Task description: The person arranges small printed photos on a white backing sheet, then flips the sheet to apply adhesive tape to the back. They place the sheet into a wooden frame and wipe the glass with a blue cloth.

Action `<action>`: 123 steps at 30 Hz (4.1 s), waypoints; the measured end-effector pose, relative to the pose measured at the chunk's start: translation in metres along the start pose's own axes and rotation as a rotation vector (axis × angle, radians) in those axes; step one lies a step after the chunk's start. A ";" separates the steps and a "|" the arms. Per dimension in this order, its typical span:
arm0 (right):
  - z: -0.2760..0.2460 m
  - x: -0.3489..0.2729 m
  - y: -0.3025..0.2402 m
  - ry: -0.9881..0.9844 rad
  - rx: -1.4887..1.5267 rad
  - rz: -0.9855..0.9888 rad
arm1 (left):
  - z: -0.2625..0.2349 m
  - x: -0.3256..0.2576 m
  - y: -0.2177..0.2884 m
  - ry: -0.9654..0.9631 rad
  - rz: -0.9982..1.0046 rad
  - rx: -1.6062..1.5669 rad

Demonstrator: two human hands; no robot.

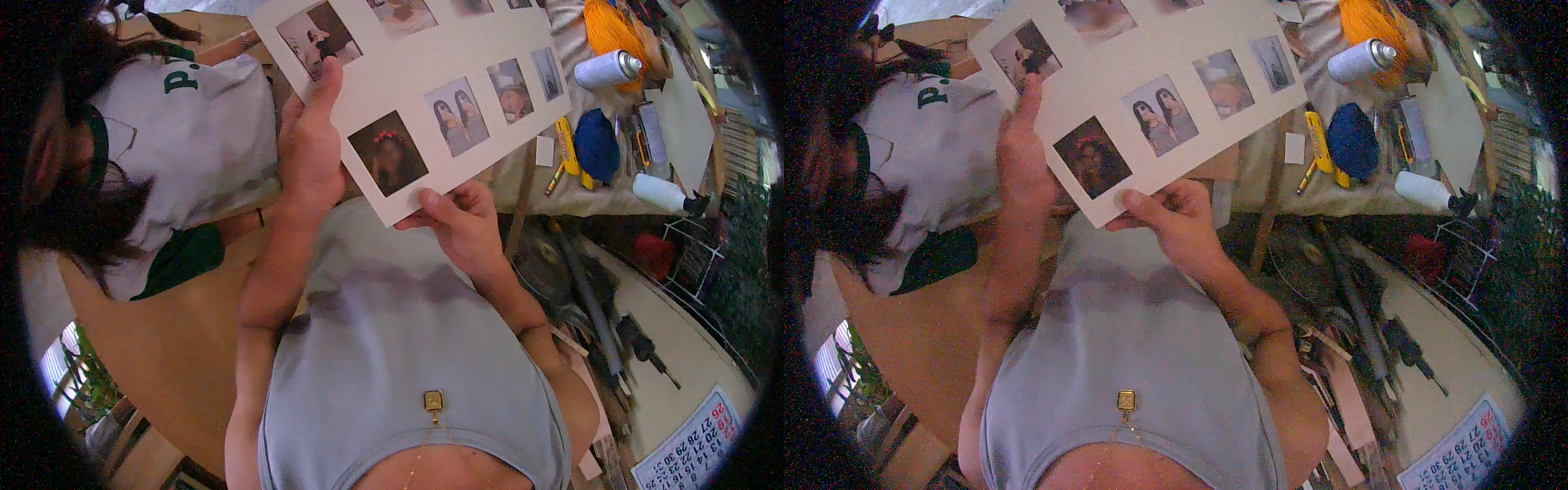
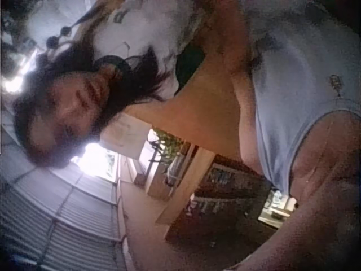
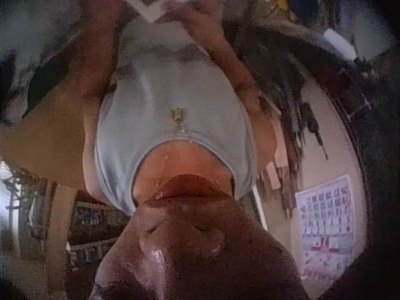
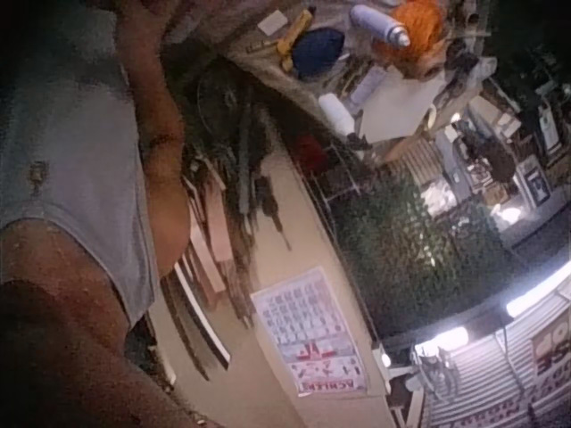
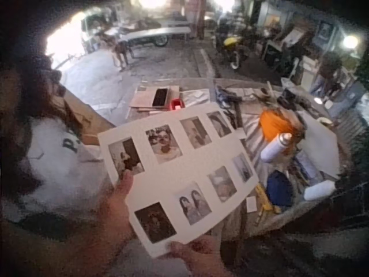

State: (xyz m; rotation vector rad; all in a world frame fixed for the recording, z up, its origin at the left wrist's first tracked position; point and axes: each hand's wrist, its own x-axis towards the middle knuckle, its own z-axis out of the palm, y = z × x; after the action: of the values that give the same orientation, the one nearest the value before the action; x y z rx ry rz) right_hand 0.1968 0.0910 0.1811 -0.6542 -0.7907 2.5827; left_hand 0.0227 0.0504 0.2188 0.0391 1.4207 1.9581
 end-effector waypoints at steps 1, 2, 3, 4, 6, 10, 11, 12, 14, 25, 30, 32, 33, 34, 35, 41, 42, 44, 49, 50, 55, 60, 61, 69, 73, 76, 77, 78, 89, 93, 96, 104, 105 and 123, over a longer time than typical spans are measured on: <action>-0.001 -0.001 0.001 -0.001 -0.003 -0.006 | -0.001 0.000 0.000 -0.003 -0.009 -0.009; -0.002 -0.001 0.001 -0.003 -0.006 -0.011 | -0.002 0.000 -0.001 -0.006 -0.018 -0.018; -0.001 -0.001 0.002 0.002 -0.010 -0.010 | -0.005 0.001 0.000 -0.004 -0.021 -0.018; -0.002 -0.002 0.002 0.006 -0.015 -0.008 | -0.007 0.003 -0.003 -0.003 0.000 -0.020; -0.003 -0.004 0.000 0.009 -0.023 -0.004 | -0.006 0.006 -0.012 0.004 0.046 -0.018; -0.001 -0.002 -0.001 0.009 0.013 -0.006 | 0.002 0.001 -0.005 -0.015 0.022 0.003; 0.000 -0.001 0.000 0.003 0.018 -0.005 | 0.000 0.002 -0.002 -0.010 0.031 0.012; -0.002 -0.003 -0.001 0.006 0.014 -0.004 | -0.002 0.002 -0.002 -0.011 0.033 0.012; -0.002 -0.002 0.002 -0.006 0.049 -0.016 | -0.004 0.002 -0.004 -0.014 0.035 0.012; -0.003 -0.001 0.002 -0.025 -0.021 -0.016 | 0.001 0.000 -0.001 0.054 0.034 0.054; -0.005 0.001 0.004 -0.013 -0.052 -0.026 | -0.004 0.001 0.000 -0.026 0.001 0.008; -0.006 0.001 0.005 -0.009 -0.046 -0.026 | -0.005 0.001 0.001 -0.048 -0.019 -0.018; -0.006 0.003 0.005 -0.008 -0.042 -0.030 | -0.004 0.000 0.002 -0.059 -0.019 -0.015; -0.007 0.004 0.005 -0.002 -0.053 -0.016 | -0.003 -0.001 0.003 -0.071 -0.019 -0.011; -0.008 0.004 0.004 0.004 -0.064 -0.003 | -0.004 -0.001 0.004 -0.086 -0.037 0.008; -0.012 0.008 0.006 0.035 -0.072 0.016 | -0.011 0.004 0.004 -0.183 -0.086 0.026; -0.013 0.008 0.006 0.027 -0.063 0.017 | -0.011 0.003 0.006 -0.174 -0.110 0.033; -0.014 0.009 0.007 0.025 -0.035 0.006 | -0.014 0.006 0.006 -0.168 -0.142 0.045; -0.018 0.011 0.005 0.023 -0.062 0.013 | -0.020 0.012 0.007 -0.246 -0.158 0.135; -0.019 0.012 0.006 0.027 -0.061 0.012 | -0.020 0.014 0.008 -0.262 -0.147 0.165; -0.024 0.015 0.008 0.020 -0.072 0.019 | -0.024 0.020 0.008 -0.306 -0.079 0.234; -0.025 0.016 0.005 0.017 -0.142 0.023 | -0.024 0.021 0.011 -0.322 -0.070 0.239; -0.023 0.016 0.003 0.018 -0.146 0.010 | -0.024 0.021 0.011 -0.315 -0.064 0.232; -0.017 0.014 -0.009 -0.003 -0.237 -0.054 | -0.024 0.017 0.024 -0.378 -0.072 0.238; -0.020 0.015 -0.012 -0.018 -0.274 -0.066 | -0.023 0.016 0.026 -0.407 -0.029 0.215; -0.023 0.020 -0.012 -0.038 -0.288 -0.085 | -0.019 0.014 0.030 -0.433 -0.015 0.193; -0.024 0.021 -0.013 -0.041 -0.300 -0.088 | -0.019 0.015 0.030 -0.447 0.031 0.202; -0.025 0.024 -0.014 -0.048 -0.312 -0.090 | -0.021 0.017 0.028 -0.457 0.080 0.212; -0.044 0.053 -0.028 -0.195 -0.313 -0.153 | -0.010 0.013 0.026 -0.431 0.335 0.322; -0.055 0.068 -0.025 -0.234 -0.320 -0.172 | -0.008 0.012 0.027 -0.433 0.438 0.398; -0.054 0.074 -0.027 -0.225 -0.290 -0.134 | -0.010 0.014 0.028 -0.434 0.511 0.454; -0.050 0.089 -0.032 -0.302 -0.219 -0.164 | -0.004 0.013 0.034 -0.424 0.595 0.530; -0.048 0.090 -0.032 -0.305 -0.220 -0.165 | -0.005 0.011 0.034 -0.422 0.598 0.540; -0.118 0.051 -0.017 0.399 -0.326 -0.128 | -0.053 0.057 -0.008 -0.726 1.418 1.490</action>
State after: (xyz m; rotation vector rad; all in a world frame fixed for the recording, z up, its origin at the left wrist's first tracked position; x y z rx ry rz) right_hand 0.2195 0.1784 0.0885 -1.1305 -1.0792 2.1240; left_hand -0.0375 0.0393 0.1701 2.5939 2.0429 0.7368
